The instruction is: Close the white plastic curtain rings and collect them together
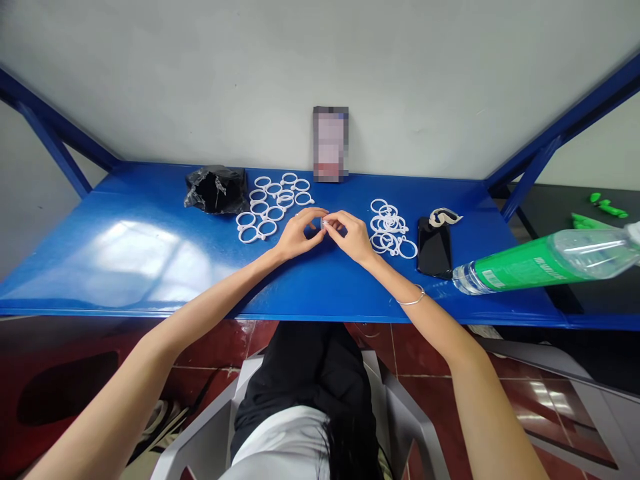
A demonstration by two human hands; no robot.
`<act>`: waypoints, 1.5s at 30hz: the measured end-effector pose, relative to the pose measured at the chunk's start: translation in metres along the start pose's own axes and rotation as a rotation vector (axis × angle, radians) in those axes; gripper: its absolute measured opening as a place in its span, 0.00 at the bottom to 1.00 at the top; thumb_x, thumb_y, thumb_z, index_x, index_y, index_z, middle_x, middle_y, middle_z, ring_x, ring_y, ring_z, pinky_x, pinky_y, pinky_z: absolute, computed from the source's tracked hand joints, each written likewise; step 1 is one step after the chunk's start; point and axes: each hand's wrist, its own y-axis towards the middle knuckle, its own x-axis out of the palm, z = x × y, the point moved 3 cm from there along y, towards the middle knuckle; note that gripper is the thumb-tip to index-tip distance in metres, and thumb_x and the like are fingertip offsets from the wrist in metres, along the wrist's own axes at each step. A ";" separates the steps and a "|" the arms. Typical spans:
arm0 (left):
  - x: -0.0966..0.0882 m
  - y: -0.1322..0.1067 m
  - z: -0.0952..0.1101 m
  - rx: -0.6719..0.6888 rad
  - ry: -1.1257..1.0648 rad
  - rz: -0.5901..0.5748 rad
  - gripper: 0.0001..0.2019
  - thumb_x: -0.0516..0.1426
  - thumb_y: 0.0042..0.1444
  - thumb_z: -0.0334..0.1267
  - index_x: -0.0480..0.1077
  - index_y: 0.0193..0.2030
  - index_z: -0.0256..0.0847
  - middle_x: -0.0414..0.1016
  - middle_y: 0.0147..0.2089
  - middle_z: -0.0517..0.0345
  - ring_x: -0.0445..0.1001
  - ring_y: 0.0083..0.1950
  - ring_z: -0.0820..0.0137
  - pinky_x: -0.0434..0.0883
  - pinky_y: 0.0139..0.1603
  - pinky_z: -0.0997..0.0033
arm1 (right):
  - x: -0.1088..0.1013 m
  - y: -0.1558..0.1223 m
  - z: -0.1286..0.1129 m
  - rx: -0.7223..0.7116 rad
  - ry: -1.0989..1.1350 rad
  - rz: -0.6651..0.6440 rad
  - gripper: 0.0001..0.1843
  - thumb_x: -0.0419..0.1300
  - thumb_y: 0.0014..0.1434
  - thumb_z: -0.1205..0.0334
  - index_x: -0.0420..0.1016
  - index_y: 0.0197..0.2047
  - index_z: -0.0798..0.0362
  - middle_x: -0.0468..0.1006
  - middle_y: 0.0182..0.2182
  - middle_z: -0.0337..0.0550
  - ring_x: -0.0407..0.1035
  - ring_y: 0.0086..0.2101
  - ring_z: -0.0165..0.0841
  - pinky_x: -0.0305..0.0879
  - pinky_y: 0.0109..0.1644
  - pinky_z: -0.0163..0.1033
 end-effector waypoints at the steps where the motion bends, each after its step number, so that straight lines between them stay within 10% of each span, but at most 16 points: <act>1: 0.000 0.000 0.000 -0.003 0.000 0.000 0.15 0.54 0.60 0.39 0.68 0.53 0.40 0.73 0.56 0.49 0.72 0.57 0.63 0.75 0.44 0.70 | 0.000 0.000 -0.001 -0.001 -0.005 0.006 0.08 0.58 0.64 0.57 0.76 0.40 0.50 0.79 0.34 0.43 0.74 0.32 0.34 0.73 0.39 0.41; 45: 0.003 0.002 -0.001 0.007 -0.023 -0.073 0.24 0.54 0.62 0.57 0.69 0.54 0.38 0.76 0.50 0.47 0.76 0.46 0.66 0.75 0.41 0.69 | -0.002 0.001 0.004 0.030 0.045 0.002 0.15 0.59 0.63 0.48 0.79 0.34 0.49 0.79 0.30 0.43 0.72 0.31 0.36 0.69 0.37 0.43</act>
